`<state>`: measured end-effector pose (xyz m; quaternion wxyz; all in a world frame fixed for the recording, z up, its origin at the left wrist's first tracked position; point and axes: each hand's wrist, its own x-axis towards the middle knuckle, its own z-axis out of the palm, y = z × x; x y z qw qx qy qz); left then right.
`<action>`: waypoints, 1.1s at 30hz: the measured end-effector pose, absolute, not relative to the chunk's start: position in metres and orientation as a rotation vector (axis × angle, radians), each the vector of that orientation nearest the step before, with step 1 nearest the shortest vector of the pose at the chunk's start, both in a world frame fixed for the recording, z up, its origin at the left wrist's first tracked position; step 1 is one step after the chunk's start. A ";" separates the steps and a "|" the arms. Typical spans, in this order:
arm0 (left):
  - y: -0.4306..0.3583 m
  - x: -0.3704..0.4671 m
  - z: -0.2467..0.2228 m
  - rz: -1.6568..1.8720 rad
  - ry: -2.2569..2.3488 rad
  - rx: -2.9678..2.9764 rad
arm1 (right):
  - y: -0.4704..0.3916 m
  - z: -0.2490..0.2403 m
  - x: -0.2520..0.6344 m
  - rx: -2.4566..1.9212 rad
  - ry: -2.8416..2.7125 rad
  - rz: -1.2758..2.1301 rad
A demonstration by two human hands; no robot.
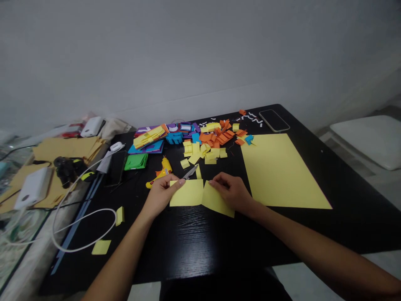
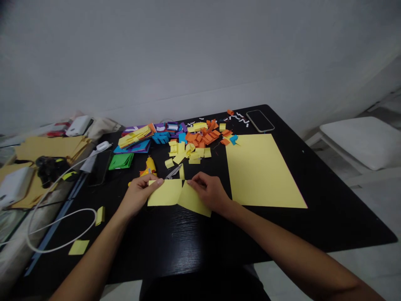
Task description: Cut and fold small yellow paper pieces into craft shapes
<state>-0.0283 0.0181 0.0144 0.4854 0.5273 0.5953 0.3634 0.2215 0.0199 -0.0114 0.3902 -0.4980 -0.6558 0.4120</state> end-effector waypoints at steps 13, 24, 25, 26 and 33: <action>0.020 -0.032 0.000 1.039 1.628 1.453 | 0.025 -0.012 0.223 -1.349 -1.638 0.968; 0.017 -0.021 0.012 1.061 1.566 1.310 | 0.025 -0.016 0.229 -1.321 -1.801 0.322; 0.014 -0.018 0.013 1.025 1.537 1.309 | 0.022 -0.013 0.228 -1.221 -1.837 0.371; 0.012 -0.015 0.012 1.004 1.513 1.305 | 0.019 -0.011 0.227 -1.100 -1.855 0.483; -0.001 -0.009 0.000 1.006 1.485 1.420 | 0.009 -0.009 0.216 -0.910 -1.327 1.630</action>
